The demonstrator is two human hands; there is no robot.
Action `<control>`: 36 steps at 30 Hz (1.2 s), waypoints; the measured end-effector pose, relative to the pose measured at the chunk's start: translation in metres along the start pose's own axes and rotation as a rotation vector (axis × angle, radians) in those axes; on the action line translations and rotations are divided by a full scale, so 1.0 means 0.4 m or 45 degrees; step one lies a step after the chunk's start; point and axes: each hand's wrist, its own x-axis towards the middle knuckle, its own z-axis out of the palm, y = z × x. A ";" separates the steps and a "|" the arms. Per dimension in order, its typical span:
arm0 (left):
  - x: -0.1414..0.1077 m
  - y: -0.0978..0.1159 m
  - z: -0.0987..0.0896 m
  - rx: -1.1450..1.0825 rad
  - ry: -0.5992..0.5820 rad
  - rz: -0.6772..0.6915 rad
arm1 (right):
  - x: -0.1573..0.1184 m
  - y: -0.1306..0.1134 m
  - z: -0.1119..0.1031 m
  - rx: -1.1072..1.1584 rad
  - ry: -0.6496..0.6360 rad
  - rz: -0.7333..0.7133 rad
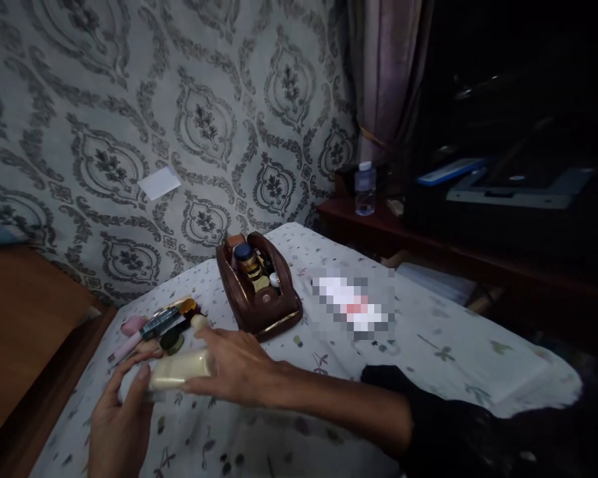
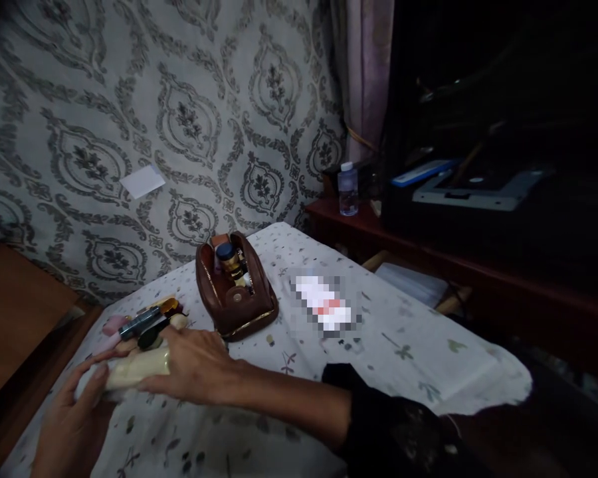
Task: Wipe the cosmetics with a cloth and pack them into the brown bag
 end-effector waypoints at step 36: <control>-0.085 -0.150 0.174 0.413 -0.544 -0.007 | 0.402 0.168 -0.375 -0.914 0.088 -0.101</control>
